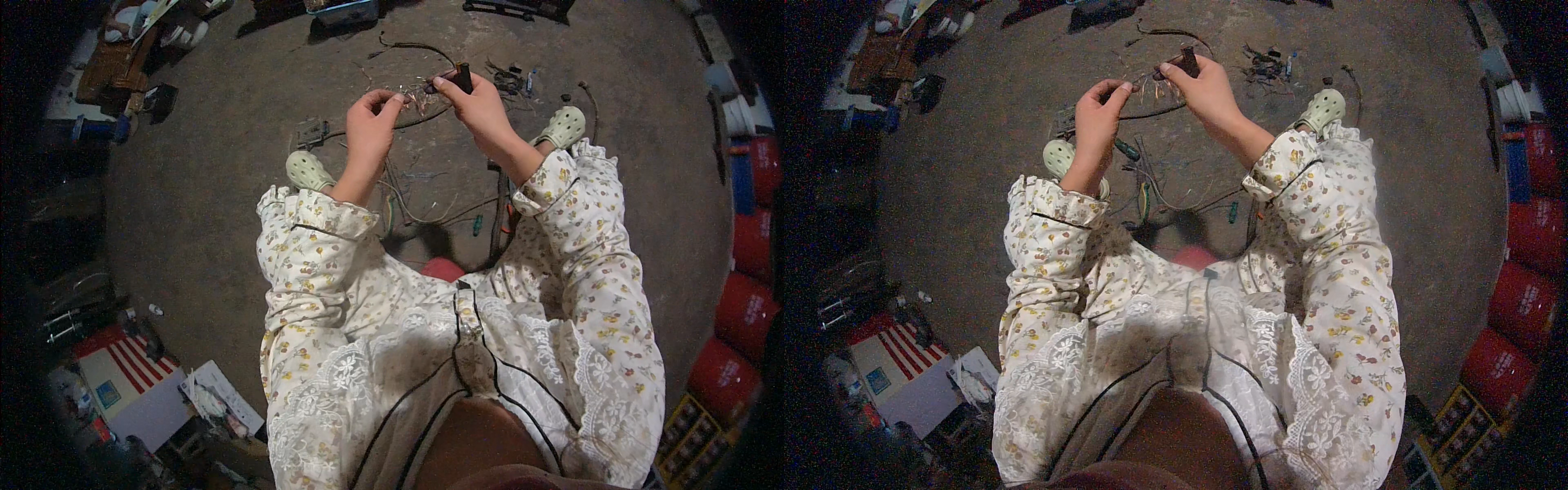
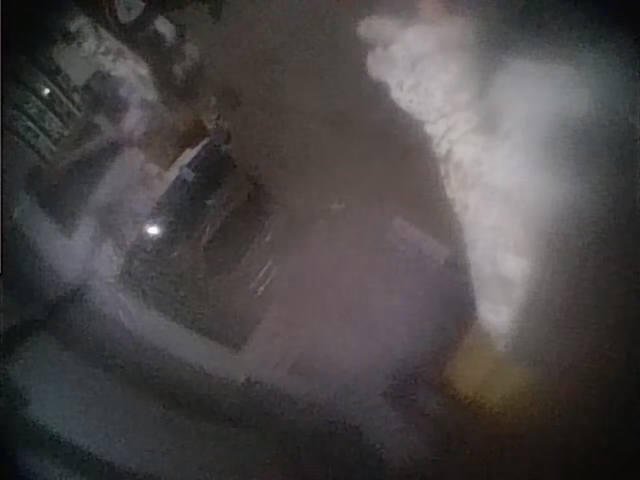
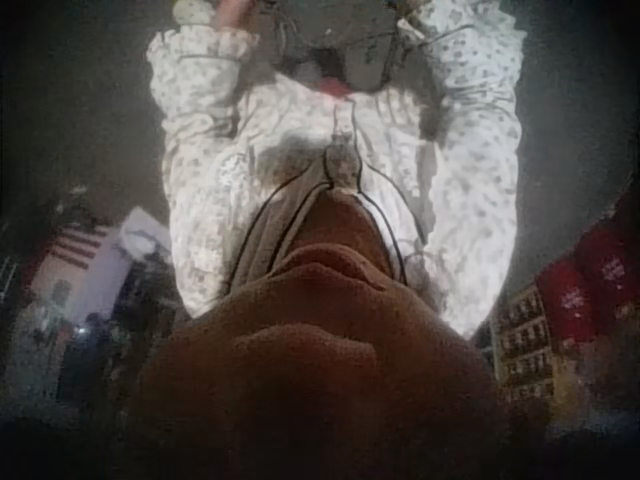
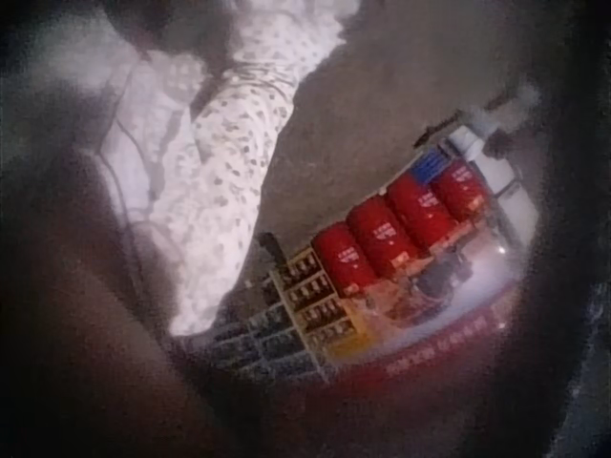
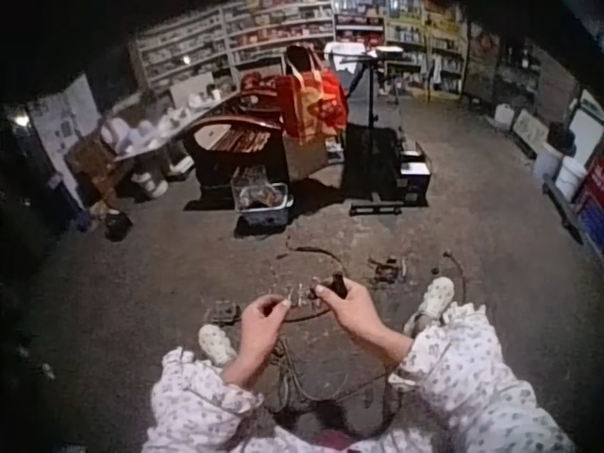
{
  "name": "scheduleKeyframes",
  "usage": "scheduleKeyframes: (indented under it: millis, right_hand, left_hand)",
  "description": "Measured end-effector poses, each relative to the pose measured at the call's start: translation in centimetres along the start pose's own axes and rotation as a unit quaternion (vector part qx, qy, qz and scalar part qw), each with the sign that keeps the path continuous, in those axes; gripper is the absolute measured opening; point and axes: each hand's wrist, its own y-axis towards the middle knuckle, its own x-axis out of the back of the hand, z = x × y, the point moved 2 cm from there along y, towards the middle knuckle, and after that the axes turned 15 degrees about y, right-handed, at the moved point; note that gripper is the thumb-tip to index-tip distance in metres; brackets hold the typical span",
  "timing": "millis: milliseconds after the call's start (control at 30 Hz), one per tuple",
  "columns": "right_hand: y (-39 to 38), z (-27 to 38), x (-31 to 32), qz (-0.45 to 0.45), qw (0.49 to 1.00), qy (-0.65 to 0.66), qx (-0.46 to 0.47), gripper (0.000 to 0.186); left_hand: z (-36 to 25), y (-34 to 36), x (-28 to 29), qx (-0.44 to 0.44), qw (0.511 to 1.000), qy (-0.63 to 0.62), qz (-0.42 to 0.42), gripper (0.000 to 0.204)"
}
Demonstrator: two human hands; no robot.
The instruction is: The person sits on the floor and uses a lighter to heat and shrink plastic tubing around wire connections. They repeatedly ignite the lighter, apply flame to the tubing, and adjust the wires with both hands.
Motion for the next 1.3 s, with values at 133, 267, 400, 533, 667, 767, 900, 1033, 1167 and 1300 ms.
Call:
scheduleKeyframes:
  millis: [133,267,400,533,667,767,900,1033,1167,1300]
  right_hand:
    - [0.1,-0.3,0.0,-0.009,1.0,0.003,-0.001,0.018]
    - [0.1,-0.1,0.1,-0.01,1.0,0.003,0.011,0.019]
    - [0.9,-0.5,0.8,0.061,0.99,-0.11,0.056,0.02]
    - [0.1,0.2,-0.2,0.189,0.971,-0.129,-0.074,0.023]
    - [0.1,0.0,0.3,0.234,0.962,-0.115,-0.079,0.024]
    - [-0.1,0.6,0.5,0.228,0.965,-0.074,-0.105,0.026]
    - [0.7,0.3,0.8,0.222,0.963,-0.06,-0.142,0.024]
    - [1.2,0.2,1.1,0.228,0.95,-0.205,-0.066,0.022]
    - [2.2,-0.1,1.3,0.213,0.96,-0.18,-0.008,0.024]
    - [2.7,-0.3,2.6,0.165,0.963,-0.211,-0.034,0.031]
  left_hand:
    - [0.1,0.1,0.0,-0.022,0.999,0.027,-0.014,0.019]
    - [-0.2,0.1,0.1,-0.023,0.996,0.07,0.045,0.017]
    - [-1.5,-0.1,0.8,-0.234,0.942,0.235,-0.048,0.015]
    - [-2.5,-0.6,1.6,-0.313,0.932,0.176,-0.047,0.022]
    - [-1.4,-0.3,0.8,-0.279,0.945,0.159,0.062,0.016]
    - [-1.7,0.0,1.4,-0.271,0.933,0.232,0.047,0.016]
    - [-0.8,1.0,3.1,-0.167,0.975,0.146,-0.022,0.016]
    - [-1.1,1.1,3.3,-0.147,0.967,0.209,0.017,0.019]
    - [-1.7,1.2,3.7,-0.097,0.971,0.195,0.104,0.02]
    - [-0.4,1.7,4.3,-0.09,0.974,0.156,0.14,0.019]
